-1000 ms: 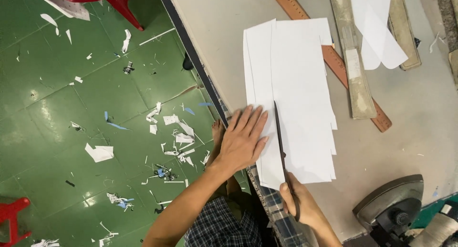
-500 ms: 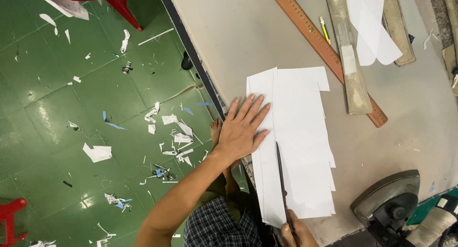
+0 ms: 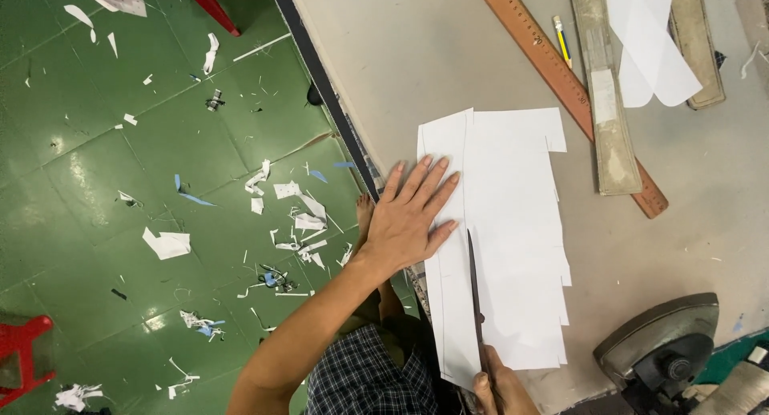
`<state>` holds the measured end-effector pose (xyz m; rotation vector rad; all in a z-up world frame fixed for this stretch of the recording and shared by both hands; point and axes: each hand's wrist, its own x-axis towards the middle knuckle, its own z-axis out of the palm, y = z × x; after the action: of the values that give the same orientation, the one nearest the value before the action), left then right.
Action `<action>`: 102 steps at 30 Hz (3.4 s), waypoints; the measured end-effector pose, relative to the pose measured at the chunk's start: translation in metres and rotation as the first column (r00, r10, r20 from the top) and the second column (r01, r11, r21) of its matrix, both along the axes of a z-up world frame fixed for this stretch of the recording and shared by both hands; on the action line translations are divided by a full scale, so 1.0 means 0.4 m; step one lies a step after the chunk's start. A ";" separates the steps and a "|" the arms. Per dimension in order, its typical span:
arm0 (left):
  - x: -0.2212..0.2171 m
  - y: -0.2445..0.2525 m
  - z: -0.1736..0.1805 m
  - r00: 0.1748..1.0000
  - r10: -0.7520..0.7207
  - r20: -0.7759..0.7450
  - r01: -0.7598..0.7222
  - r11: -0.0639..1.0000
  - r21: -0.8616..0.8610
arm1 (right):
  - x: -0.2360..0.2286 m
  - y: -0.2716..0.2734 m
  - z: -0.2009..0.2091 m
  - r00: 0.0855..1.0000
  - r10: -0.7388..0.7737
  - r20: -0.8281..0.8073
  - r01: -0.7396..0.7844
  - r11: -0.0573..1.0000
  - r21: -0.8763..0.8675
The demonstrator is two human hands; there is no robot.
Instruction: The person uses large shears to cut a stack of white paper sheets on a work table. They trim the edges of the paper, occasionally repositioning the stack to continue cutting along straight lines. The cut pieces fall onto the green floor below.
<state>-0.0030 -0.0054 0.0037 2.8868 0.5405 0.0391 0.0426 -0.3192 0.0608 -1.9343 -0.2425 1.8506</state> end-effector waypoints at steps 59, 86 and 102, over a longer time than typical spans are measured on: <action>0.005 0.006 0.004 0.998 -0.003 -0.067 0.001 0.999 -0.032 | 0.070 0.133 0.067 0.993 -0.063 -0.096 0.057 0.996 -0.061; 0.082 0.119 -0.001 0.998 -0.037 -0.042 0.037 0.999 -0.003 | 0.078 0.137 -0.010 0.998 -0.056 -0.030 0.057 0.998 0.028; 0.083 0.122 0.005 0.999 -0.031 -0.030 0.030 0.999 -0.027 | 0.067 0.176 0.017 0.995 0.064 0.078 -0.059 0.997 -0.055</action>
<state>0.0303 0.0434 0.0055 2.8736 0.4983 -0.0171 0.0696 -0.2486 0.0674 -2.0607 -0.2837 1.8381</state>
